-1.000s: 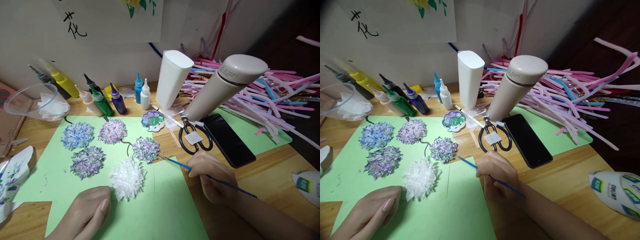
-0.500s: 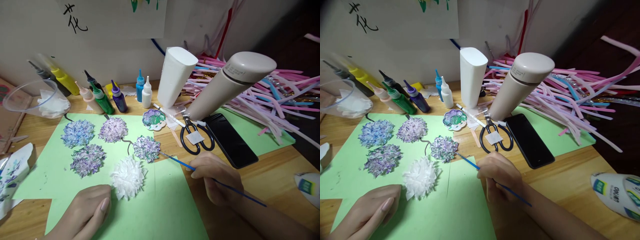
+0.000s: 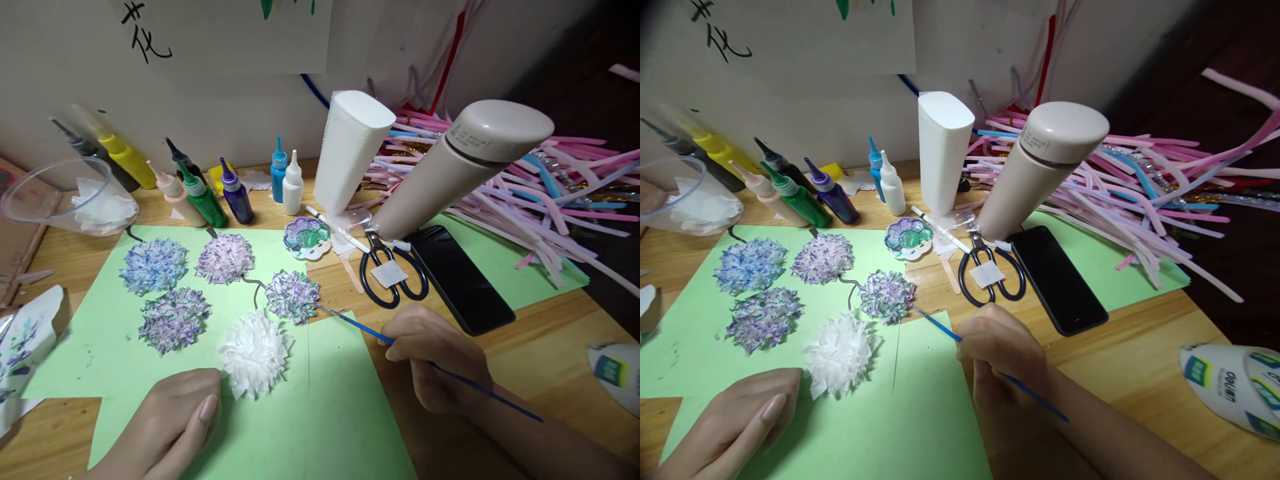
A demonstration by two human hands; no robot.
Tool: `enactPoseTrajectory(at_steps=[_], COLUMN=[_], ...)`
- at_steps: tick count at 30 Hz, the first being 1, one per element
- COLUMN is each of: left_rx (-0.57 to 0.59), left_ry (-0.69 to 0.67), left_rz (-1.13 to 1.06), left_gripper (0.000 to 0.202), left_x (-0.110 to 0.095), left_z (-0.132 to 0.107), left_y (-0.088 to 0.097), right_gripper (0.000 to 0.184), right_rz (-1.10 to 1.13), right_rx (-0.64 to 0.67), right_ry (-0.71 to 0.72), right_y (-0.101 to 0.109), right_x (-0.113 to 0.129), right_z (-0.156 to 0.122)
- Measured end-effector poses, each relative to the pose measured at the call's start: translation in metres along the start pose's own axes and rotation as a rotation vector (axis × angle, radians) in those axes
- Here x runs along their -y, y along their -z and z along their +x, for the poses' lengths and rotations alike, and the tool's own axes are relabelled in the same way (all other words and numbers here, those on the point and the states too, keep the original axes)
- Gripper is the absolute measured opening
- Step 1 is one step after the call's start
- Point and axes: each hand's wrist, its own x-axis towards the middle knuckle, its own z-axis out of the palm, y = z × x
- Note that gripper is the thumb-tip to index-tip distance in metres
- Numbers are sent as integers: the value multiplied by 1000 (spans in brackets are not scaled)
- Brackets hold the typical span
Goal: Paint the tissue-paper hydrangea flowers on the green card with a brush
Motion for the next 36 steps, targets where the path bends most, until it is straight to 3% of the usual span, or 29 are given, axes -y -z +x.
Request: enactPoseTrajectory(at_steps=[12,18,22,25,27,32,36], left_rx=[-36,-130,-244,-224,-238,-412,-679], left_ry=[8,13,-82,-190,-180,-16,322], left_rz=[-4,-2,223,473,553,627,692], left_gripper=[34,36,37,36,37,42,42], left_x=[-4,-5,-8,-10,-11,-14,-19], left_z=[4,2,1,1,0,-11,-29], left_y=[0,-2,-7,-11,-14,-19,-8], right_gripper=[17,20,19,19,20,19,20], right_rz=[20,18,22,22,28,71,158], right_rx=[23,-180,-222,-218,-221,-261,-269], right_ry=[3,68,11,-19,-27,-29,-128], right_y=[-1,-9,-18,-22,-23,-23,-23], right_x=[1,0,-9,-10,-9,-10,-17], right_z=[0,-1,-4,-2,0,-3,-8])
